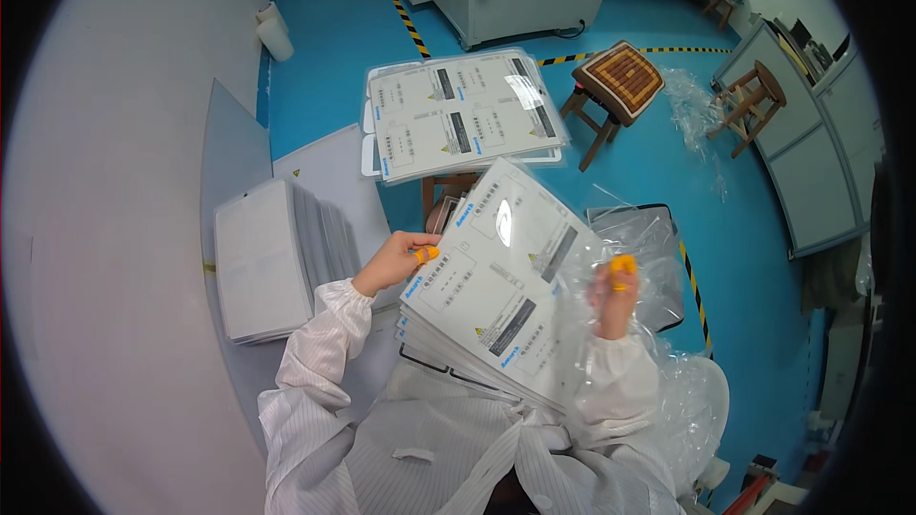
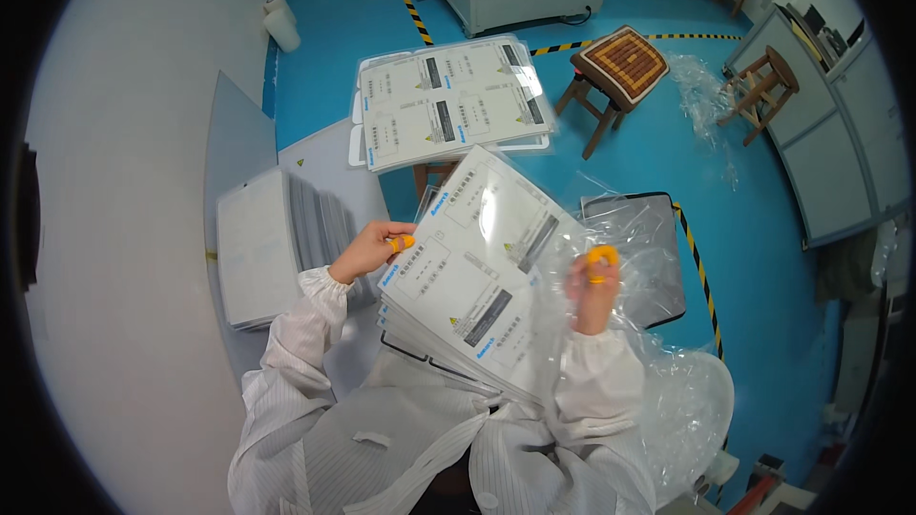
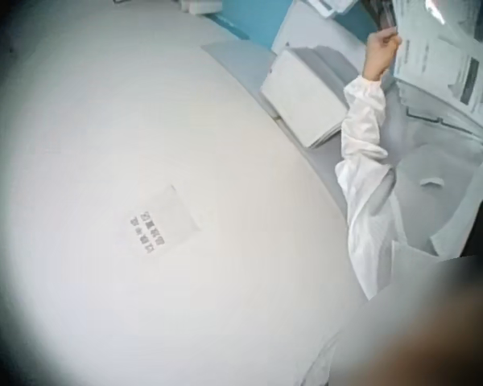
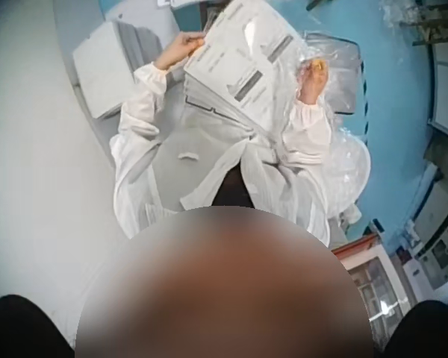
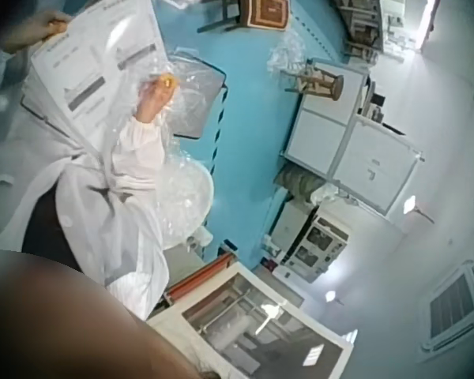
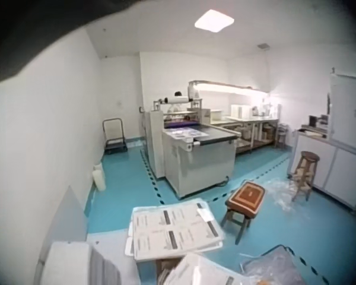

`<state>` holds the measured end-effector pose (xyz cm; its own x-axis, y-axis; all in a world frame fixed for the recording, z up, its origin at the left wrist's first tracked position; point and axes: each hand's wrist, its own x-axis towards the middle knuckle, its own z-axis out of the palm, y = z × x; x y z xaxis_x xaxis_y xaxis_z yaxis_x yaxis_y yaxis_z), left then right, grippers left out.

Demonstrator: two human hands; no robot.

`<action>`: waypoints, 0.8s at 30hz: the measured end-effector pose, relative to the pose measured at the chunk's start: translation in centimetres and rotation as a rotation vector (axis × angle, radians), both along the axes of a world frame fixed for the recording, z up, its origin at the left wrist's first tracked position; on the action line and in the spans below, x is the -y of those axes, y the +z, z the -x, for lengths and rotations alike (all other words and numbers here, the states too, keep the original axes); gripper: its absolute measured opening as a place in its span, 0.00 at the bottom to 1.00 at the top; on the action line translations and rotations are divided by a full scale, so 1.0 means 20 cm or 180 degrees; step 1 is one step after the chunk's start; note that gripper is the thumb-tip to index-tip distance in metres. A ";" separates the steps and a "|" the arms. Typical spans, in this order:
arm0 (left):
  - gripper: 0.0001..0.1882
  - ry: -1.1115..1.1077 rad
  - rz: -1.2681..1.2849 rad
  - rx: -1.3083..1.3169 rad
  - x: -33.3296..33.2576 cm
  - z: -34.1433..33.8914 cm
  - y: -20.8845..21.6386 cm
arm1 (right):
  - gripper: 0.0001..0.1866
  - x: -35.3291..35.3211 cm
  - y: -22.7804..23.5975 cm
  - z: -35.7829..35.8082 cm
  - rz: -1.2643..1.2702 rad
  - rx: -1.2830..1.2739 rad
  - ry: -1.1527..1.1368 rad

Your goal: Unpacking technical sheets from plastic protective sleeves and stacking them in an electronics manufacturing environment.

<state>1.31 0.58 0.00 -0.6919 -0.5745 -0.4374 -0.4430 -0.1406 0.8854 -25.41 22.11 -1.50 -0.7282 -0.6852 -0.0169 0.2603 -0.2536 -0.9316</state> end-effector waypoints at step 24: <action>0.17 0.2849 0.0750 -0.1026 1.20 0.07 -0.56 | 0.19 -2.18 0.55 0.68 -0.0089 -0.0278 -0.4134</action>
<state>-0.07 -23.36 -11.20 -0.0241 -0.9936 -0.1108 0.0092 -0.1110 0.9938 -38.94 65.72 9.46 -0.8542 0.5164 0.0612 -0.2206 -0.2533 -0.9419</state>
